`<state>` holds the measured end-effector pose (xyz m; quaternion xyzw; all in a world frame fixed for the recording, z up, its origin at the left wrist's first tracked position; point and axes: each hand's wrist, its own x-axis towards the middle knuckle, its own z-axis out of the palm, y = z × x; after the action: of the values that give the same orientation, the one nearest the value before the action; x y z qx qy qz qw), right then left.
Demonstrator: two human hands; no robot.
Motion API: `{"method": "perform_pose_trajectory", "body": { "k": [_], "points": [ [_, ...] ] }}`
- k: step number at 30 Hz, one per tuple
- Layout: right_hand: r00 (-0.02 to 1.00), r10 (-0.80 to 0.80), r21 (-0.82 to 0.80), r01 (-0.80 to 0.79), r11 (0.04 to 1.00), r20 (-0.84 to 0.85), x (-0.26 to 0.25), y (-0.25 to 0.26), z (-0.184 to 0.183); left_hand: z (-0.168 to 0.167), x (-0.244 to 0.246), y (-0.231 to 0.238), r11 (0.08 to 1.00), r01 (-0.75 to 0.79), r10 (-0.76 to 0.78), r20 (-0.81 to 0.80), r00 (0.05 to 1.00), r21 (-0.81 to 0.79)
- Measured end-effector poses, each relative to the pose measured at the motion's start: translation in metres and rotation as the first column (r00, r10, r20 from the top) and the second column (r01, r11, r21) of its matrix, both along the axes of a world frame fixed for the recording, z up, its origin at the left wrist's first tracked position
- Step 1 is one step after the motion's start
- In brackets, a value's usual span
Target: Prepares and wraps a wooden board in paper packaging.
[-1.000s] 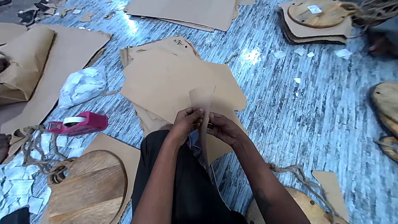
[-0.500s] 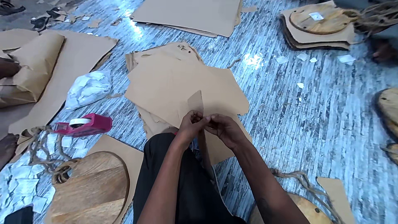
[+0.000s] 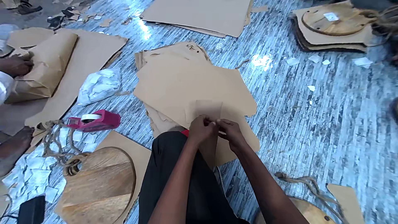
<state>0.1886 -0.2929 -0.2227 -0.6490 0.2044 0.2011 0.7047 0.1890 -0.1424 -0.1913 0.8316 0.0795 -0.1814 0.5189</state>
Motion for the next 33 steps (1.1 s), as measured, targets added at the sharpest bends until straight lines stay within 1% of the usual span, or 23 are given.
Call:
{"method": "perform_pose_trajectory", "body": {
  "k": [1, 2, 3, 4, 6, 8, 10, 14, 19, 22, 26, 33],
  "points": [
    [1.0, 0.005, -0.007, -0.005, 1.0, 0.017, -0.002, -0.002, 0.002, 0.001, -0.001, 0.0, 0.998, -0.027, 0.025, 0.045, 0.999, 0.065],
    [0.999, 0.001, 0.005, -0.001, 1.0, 0.032, -0.003, -0.004, 0.004, 0.002, -0.001, 0.001, 0.996, -0.046, 0.043, 0.047, 0.998, 0.072],
    [0.999, -0.008, 0.047, 0.006, 0.999, 0.042, -0.004, -0.004, 0.005, 0.002, 0.0, 0.001, 0.998, -0.044, 0.043, 0.021, 0.999, 0.049],
    [0.999, -0.016, 0.122, 0.011, 0.993, 0.039, -0.005, -0.005, 0.005, 0.0, 0.001, 0.001, 0.999, -0.034, 0.034, -0.018, 0.999, -0.001],
    [1.0, -0.019, 0.282, 0.017, 0.959, 0.005, -0.005, -0.004, 0.005, -0.004, 0.001, 0.003, 0.994, -0.032, 0.027, -0.055, 0.998, -0.109],
    [1.0, -0.015, 0.388, 0.018, 0.922, -0.011, -0.005, -0.005, 0.004, -0.002, 0.001, 0.004, 0.984, -0.052, 0.041, -0.071, 0.997, -0.171],
    [1.0, 0.005, 0.471, 0.003, 0.882, -0.017, -0.004, -0.005, -0.001, 0.003, 0.0, 0.004, 0.975, -0.073, 0.057, -0.084, 0.995, -0.209],
    [0.998, 0.039, 0.571, -0.008, 0.821, -0.043, -0.004, -0.005, -0.007, 0.006, -0.002, 0.003, 0.968, -0.092, 0.075, -0.079, 0.994, -0.234],
    [0.998, 0.024, 0.619, 0.016, 0.785, -0.057, -0.005, -0.007, -0.008, 0.007, 0.0, 0.004, 0.959, -0.083, 0.064, -0.079, 0.995, -0.273],
    [0.998, 0.053, 0.639, -0.07, 0.766, 0.046, -0.009, -0.009, -0.009, 0.003, 0.0, 0.004, 0.948, -0.106, 0.086, -0.077, 0.993, -0.3],
    [0.997, 0.027, 0.617, -0.062, 0.785, 0.066, -0.012, -0.008, -0.006, 0.006, 0.0, 0.004, 0.936, -0.127, 0.098, -0.101, 0.99, -0.329],
    [0.995, 0.039, 0.636, -0.089, 0.767, 0.093, -0.009, -0.006, -0.007, 0.006, 0.0, 0.006, 0.915, -0.119, 0.095, -0.081, 0.992, -0.385]
  ]
}}
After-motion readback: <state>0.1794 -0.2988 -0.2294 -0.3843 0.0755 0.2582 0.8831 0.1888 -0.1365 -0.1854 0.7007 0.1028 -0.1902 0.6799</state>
